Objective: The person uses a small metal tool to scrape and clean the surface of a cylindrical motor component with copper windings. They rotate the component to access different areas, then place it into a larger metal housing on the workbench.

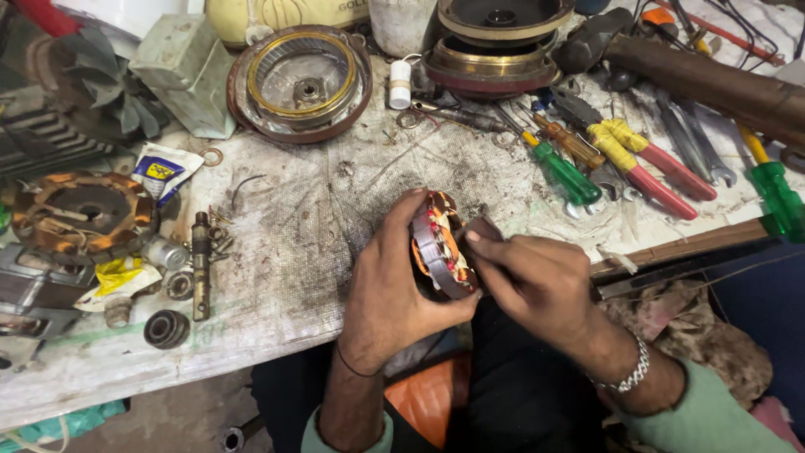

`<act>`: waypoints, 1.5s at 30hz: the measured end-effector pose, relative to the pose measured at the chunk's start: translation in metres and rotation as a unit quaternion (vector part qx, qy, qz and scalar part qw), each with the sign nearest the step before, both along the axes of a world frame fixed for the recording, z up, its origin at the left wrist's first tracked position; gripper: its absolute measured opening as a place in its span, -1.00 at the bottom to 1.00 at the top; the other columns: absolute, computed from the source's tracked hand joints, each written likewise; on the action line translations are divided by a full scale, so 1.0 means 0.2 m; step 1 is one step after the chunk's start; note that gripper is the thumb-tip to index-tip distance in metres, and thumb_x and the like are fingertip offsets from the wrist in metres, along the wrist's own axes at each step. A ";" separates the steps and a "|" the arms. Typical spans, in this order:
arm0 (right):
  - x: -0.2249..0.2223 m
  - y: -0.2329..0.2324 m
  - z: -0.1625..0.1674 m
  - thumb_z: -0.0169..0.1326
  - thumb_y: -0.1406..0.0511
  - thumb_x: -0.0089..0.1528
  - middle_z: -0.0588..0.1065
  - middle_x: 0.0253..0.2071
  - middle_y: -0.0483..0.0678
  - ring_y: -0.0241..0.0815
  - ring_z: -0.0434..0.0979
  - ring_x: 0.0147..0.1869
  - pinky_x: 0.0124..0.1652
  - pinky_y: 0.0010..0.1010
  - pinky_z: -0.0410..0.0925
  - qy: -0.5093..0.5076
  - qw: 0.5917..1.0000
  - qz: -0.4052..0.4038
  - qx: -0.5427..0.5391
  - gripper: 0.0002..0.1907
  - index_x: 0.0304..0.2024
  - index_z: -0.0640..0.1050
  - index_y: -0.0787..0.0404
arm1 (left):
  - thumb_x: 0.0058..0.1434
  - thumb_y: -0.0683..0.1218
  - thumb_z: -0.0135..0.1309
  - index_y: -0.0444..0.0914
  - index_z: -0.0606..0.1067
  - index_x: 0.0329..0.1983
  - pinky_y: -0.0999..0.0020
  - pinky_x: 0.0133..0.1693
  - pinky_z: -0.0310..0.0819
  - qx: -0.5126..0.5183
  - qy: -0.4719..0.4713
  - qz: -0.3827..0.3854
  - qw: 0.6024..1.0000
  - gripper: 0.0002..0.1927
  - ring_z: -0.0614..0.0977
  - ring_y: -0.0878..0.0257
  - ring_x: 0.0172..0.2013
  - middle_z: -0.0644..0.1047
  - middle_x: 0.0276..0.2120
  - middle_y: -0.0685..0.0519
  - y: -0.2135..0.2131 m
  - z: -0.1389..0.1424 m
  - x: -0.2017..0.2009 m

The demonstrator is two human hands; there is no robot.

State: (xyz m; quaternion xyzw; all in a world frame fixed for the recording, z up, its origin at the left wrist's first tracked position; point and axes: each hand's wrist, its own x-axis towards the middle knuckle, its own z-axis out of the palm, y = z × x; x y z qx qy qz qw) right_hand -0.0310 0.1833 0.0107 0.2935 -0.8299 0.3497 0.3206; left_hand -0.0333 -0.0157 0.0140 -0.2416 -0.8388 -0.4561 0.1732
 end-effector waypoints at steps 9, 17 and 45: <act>0.00 0.00 0.00 0.31 0.53 0.14 0.47 -0.53 -0.03 -0.24 0.44 -0.55 -0.48 -0.38 0.28 0.009 1.000 0.001 0.009 -0.69 -0.06 0.64 0.31 | -0.23 0.04 0.53 -0.35 0.14 0.42 0.04 0.22 0.50 -0.006 -0.028 -0.009 1.000 0.19 0.57 -0.19 0.20 0.43 0.23 -0.30 0.00 0.00 -0.01; -0.01 0.01 -0.01 0.31 0.52 0.13 0.51 -0.48 -0.01 -0.22 0.49 -0.49 -0.44 -0.38 0.33 0.019 1.000 0.012 0.007 -0.68 -0.05 0.63 0.30 | -0.23 0.02 0.52 -0.32 0.17 0.41 0.03 0.25 0.48 -0.001 0.004 -0.009 1.000 0.16 0.55 -0.21 0.24 0.44 0.26 -0.29 0.00 0.01 0.00; -0.05 0.00 0.02 0.27 0.50 0.15 0.52 -0.50 -0.02 -0.25 0.52 -0.53 -0.48 -0.44 0.34 -0.053 0.998 0.003 -0.020 -0.72 -0.06 0.65 0.30 | -0.29 0.11 0.56 -0.30 0.13 0.38 -0.05 0.26 0.36 -0.070 0.068 0.058 0.994 0.22 0.45 -0.18 0.30 0.35 0.29 -0.27 0.05 0.02 0.01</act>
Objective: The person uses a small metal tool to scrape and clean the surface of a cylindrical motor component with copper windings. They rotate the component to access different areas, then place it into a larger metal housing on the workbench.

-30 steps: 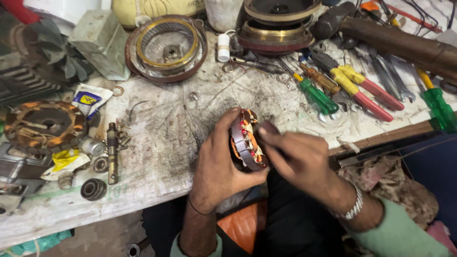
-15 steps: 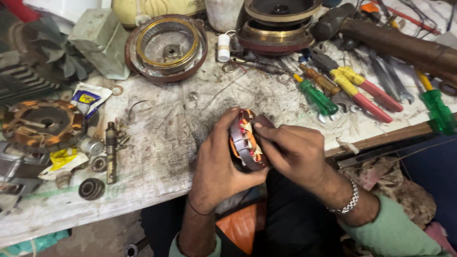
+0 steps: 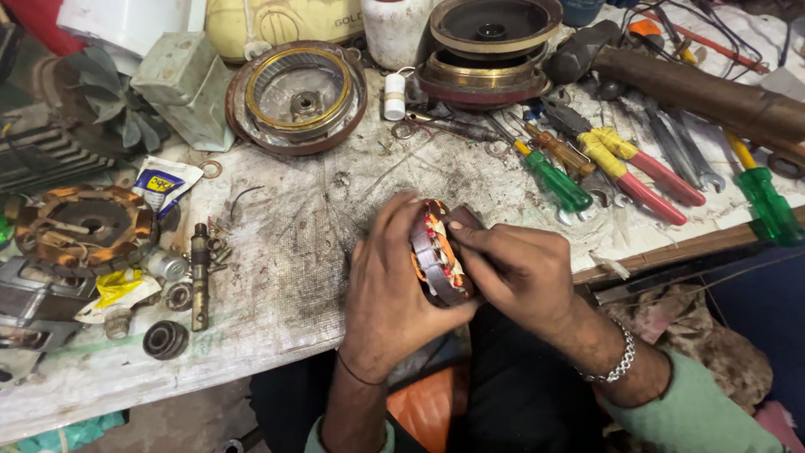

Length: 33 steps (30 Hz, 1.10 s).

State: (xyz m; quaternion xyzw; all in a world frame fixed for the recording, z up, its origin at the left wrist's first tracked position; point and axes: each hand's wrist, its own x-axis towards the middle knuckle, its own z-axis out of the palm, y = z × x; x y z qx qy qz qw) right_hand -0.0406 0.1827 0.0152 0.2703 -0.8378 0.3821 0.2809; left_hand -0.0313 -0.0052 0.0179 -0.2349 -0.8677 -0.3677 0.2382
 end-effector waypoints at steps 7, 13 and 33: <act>0.03 0.01 0.02 0.28 0.47 0.15 0.55 -0.42 0.01 -0.21 0.56 -0.45 -0.43 -0.43 0.37 0.036 0.999 0.027 0.007 -0.71 -0.05 0.62 0.29 | -0.26 0.03 0.53 -0.31 0.23 0.37 0.04 0.23 0.49 0.053 -0.014 -0.028 0.998 0.13 0.54 -0.19 0.25 0.43 0.29 -0.28 -0.03 0.00 0.01; 0.06 0.01 0.04 0.33 0.48 0.10 0.47 -0.60 0.01 -0.18 0.46 -0.60 -0.53 -0.36 0.31 -0.013 0.999 -0.011 0.028 -0.69 -0.08 0.67 0.30 | -0.24 0.04 0.50 -0.33 0.20 0.41 0.13 0.14 0.58 0.088 -0.095 -0.065 0.989 0.15 0.64 -0.09 0.13 0.54 0.14 -0.21 -0.03 0.03 0.02; 0.08 -0.06 0.08 0.28 0.49 0.11 0.49 -0.57 -0.01 -0.27 0.48 -0.60 -0.53 -0.42 0.32 -0.022 1.000 -0.014 0.003 -0.69 -0.07 0.66 0.31 | -0.22 0.00 0.45 -0.38 0.20 0.40 0.09 0.11 0.57 0.105 -0.086 -0.053 0.989 0.11 0.65 -0.14 0.08 0.55 0.09 -0.26 -0.07 0.10 0.05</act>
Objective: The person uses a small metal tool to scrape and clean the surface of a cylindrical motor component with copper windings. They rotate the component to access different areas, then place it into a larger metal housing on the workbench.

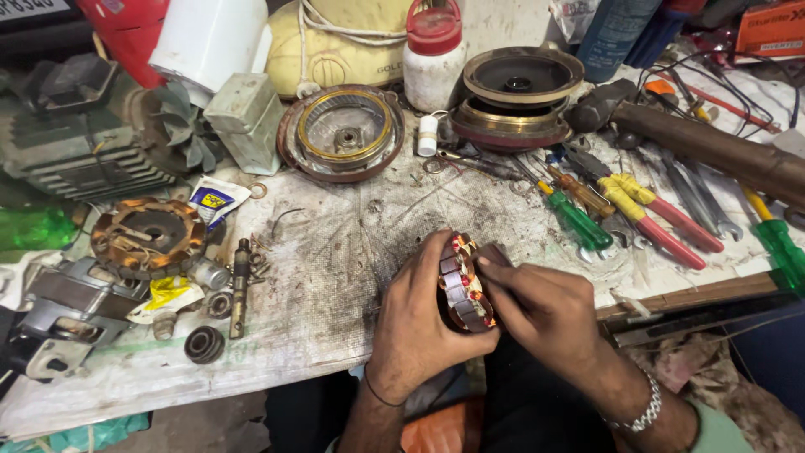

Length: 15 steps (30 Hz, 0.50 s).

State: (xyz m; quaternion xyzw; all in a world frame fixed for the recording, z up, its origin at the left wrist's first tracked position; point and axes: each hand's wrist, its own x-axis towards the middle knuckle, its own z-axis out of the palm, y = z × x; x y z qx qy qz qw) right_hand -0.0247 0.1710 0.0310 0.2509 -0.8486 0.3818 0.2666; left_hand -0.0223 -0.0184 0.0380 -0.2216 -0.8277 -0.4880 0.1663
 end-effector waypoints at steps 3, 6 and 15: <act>0.01 0.01 -0.01 0.26 0.48 0.13 0.52 -0.51 -0.02 -0.28 0.53 -0.53 -0.48 -0.46 0.35 0.031 0.999 0.008 0.009 -0.70 -0.06 0.64 0.28 | -0.19 0.01 0.45 -0.39 0.20 0.40 0.09 0.12 0.57 -0.003 0.012 -0.002 1.000 0.10 0.65 -0.14 0.08 0.54 0.09 -0.27 -0.01 0.00 0.00; 0.00 0.01 -0.02 0.28 0.48 0.11 0.48 -0.56 -0.01 -0.25 0.47 -0.58 -0.51 -0.42 0.31 0.015 1.000 0.004 0.013 -0.69 -0.08 0.66 0.28 | -0.20 0.01 0.45 -0.39 0.20 0.39 0.08 0.11 0.57 -0.007 0.004 0.000 1.000 0.10 0.65 -0.16 0.08 0.54 0.09 -0.28 0.00 -0.01 0.00; 0.00 0.02 -0.03 0.29 0.48 0.10 0.48 -0.57 0.00 -0.24 0.47 -0.58 -0.52 -0.40 0.31 0.022 1.000 0.000 0.020 -0.68 -0.07 0.66 0.29 | -0.20 0.00 0.45 -0.41 0.20 0.39 0.08 0.11 0.57 -0.004 0.001 -0.002 1.000 0.10 0.65 -0.16 0.08 0.55 0.08 -0.28 0.00 0.01 0.00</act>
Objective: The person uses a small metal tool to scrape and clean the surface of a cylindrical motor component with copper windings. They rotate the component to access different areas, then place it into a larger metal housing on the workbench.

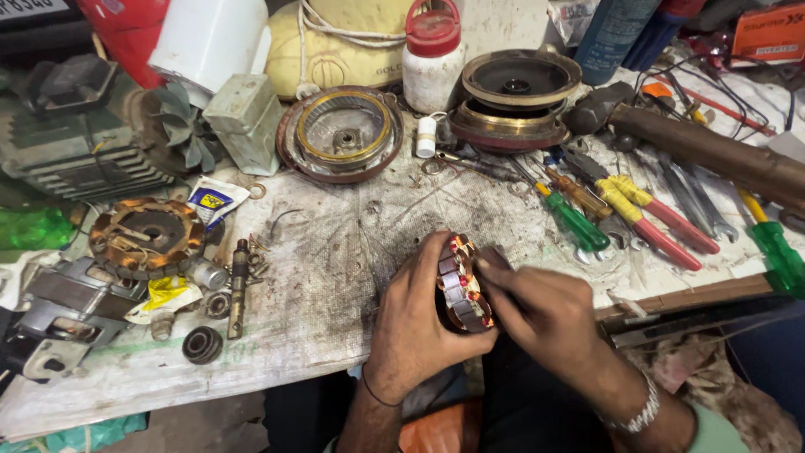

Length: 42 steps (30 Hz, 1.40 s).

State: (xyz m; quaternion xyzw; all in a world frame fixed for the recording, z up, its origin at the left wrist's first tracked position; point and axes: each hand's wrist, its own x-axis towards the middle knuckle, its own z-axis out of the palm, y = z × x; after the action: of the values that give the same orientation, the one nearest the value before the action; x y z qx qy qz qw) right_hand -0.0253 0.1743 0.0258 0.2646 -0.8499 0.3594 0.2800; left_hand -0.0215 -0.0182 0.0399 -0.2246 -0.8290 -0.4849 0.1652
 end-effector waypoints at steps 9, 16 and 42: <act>-0.01 0.00 0.00 0.28 0.50 0.10 0.48 -0.56 -0.01 -0.27 0.46 -0.58 -0.52 -0.43 0.30 0.004 1.000 0.003 -0.004 -0.68 -0.07 0.66 0.29 | -0.20 0.00 0.45 -0.42 0.18 0.40 0.07 0.14 0.56 -0.010 -0.011 -0.007 1.000 0.12 0.64 -0.16 0.10 0.53 0.10 -0.31 0.00 -0.02 -0.01; 0.00 0.00 0.01 0.26 0.48 0.16 0.55 -0.42 -0.03 -0.31 0.57 -0.45 -0.41 -0.49 0.39 0.044 0.999 0.024 -0.013 -0.70 -0.04 0.62 0.25 | -0.19 0.01 0.45 -0.40 0.19 0.40 0.07 0.14 0.56 -0.003 -0.019 -0.012 1.000 0.11 0.65 -0.15 0.09 0.55 0.08 -0.28 -0.01 0.00 -0.01; -0.01 0.01 -0.02 0.26 0.49 0.15 0.51 -0.48 0.00 -0.26 0.53 -0.48 -0.44 -0.45 0.36 0.024 0.999 0.014 -0.021 -0.71 -0.06 0.64 0.27 | -0.21 0.00 0.45 -0.40 0.20 0.39 0.09 0.10 0.57 -0.004 -0.016 -0.009 1.000 0.10 0.66 -0.13 0.06 0.55 0.07 -0.26 0.00 -0.01 -0.03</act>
State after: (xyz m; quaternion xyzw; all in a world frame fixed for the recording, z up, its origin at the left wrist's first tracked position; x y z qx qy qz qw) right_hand -0.0277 0.1753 0.0227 0.2788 -0.8314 0.3750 0.3006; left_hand -0.0266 -0.0190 0.0380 -0.2244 -0.8315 -0.4866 0.1465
